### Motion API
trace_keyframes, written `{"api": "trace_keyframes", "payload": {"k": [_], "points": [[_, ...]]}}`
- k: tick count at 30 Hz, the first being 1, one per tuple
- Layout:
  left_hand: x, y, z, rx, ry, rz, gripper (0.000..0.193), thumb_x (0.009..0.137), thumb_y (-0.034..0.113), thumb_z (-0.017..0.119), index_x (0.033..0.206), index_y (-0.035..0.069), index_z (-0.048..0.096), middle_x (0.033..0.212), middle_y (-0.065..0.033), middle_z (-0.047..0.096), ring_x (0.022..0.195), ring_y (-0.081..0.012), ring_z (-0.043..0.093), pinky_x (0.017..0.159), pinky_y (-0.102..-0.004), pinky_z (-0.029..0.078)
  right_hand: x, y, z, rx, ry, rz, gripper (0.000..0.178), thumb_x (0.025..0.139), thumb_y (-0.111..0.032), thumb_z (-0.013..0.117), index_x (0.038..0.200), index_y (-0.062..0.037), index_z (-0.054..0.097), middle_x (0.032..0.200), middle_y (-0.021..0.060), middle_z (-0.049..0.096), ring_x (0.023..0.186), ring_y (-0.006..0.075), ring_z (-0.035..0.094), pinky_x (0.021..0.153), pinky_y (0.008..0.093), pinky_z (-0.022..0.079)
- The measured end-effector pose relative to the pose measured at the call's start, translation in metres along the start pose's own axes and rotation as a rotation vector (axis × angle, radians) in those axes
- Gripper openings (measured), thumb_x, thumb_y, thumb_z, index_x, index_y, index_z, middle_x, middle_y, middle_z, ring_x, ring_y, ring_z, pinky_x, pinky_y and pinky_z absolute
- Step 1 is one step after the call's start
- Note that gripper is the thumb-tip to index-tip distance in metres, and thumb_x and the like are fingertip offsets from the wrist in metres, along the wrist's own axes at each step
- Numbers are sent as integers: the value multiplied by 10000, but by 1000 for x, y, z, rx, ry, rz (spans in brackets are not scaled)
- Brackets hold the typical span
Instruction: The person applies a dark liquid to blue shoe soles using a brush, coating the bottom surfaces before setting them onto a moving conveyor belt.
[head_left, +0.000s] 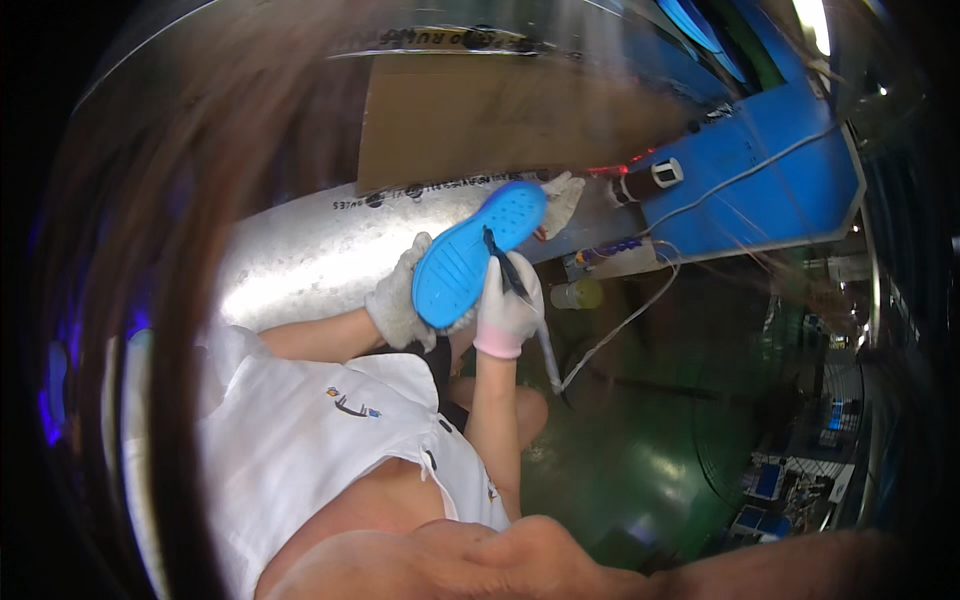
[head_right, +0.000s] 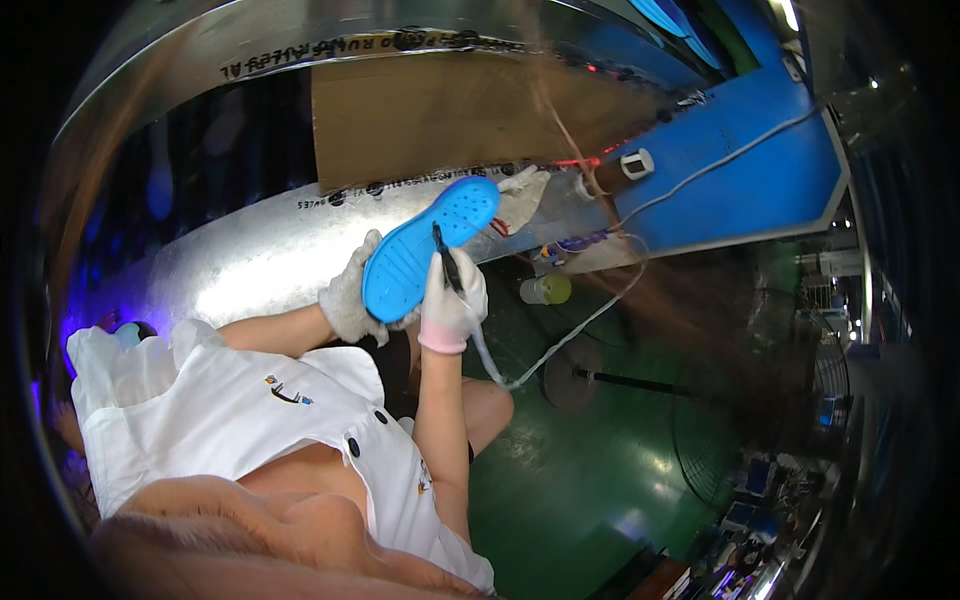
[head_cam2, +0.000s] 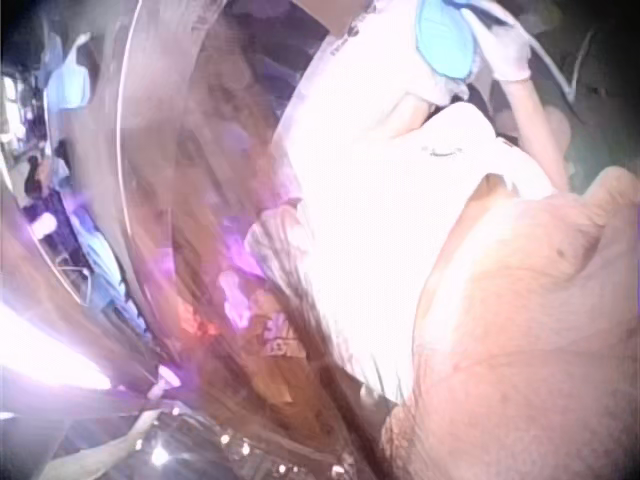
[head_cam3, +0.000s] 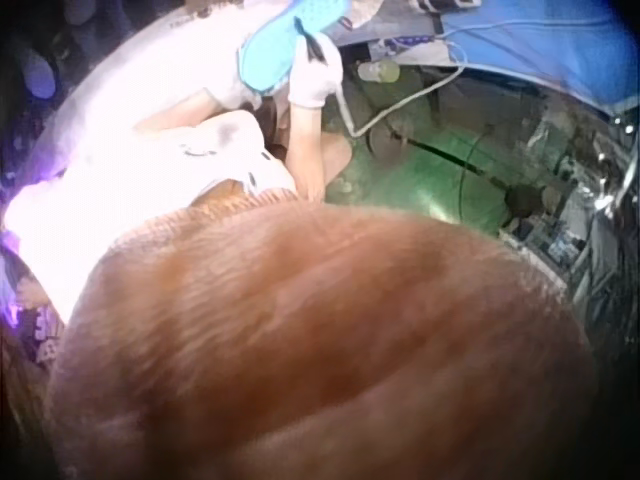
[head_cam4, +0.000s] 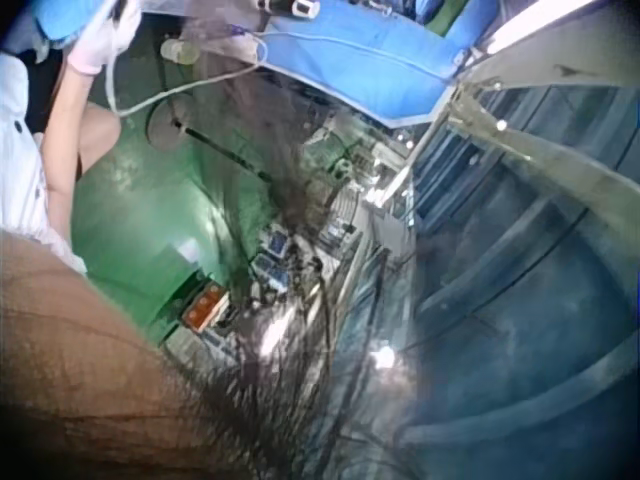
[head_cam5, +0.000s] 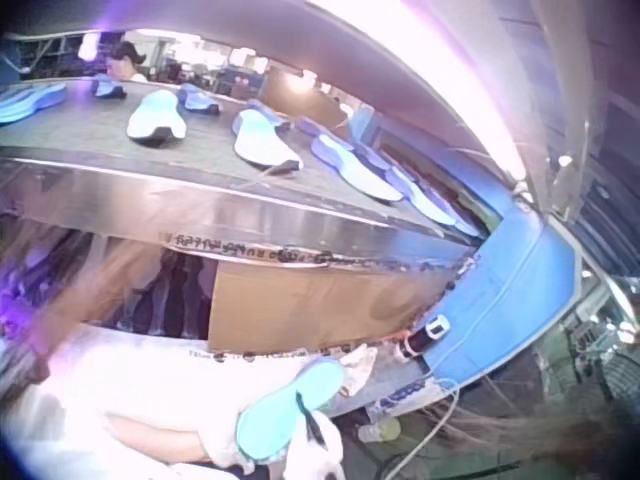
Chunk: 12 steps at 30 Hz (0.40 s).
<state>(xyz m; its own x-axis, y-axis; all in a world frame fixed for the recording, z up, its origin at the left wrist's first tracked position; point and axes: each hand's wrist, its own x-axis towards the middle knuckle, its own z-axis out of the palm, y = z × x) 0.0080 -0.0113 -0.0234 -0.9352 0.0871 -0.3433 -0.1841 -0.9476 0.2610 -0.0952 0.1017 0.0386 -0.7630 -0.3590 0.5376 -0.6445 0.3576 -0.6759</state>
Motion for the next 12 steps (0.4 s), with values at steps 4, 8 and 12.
{"api": "trace_keyframes", "payload": {"k": [4,8,12], "points": [[8,-10,26,-247,126,244,951,811,887,413,1277,78,595,1033,-175,701,824,-323,687,533,-475,554,-5,-37,-7,144,-167,-289,188,784,-29,797,960,-32,731,879,103,715,777,223,694,714,338,546],[-13,1,51,-396,-267,138,983,789,894,449,1303,66,574,1073,-173,683,906,-326,682,620,-518,579,6,-29,-18,507,98,188,146,831,13,749,966,-24,708,931,52,703,779,132,651,734,308,536],[-10,-5,27,-716,-503,59,974,822,875,418,1422,111,493,1310,-174,589,1151,-357,595,911,-617,498,-4,-52,-20,138,-44,-416,183,796,-50,792,967,-37,728,905,122,719,787,259,688,728,342,548]]}}
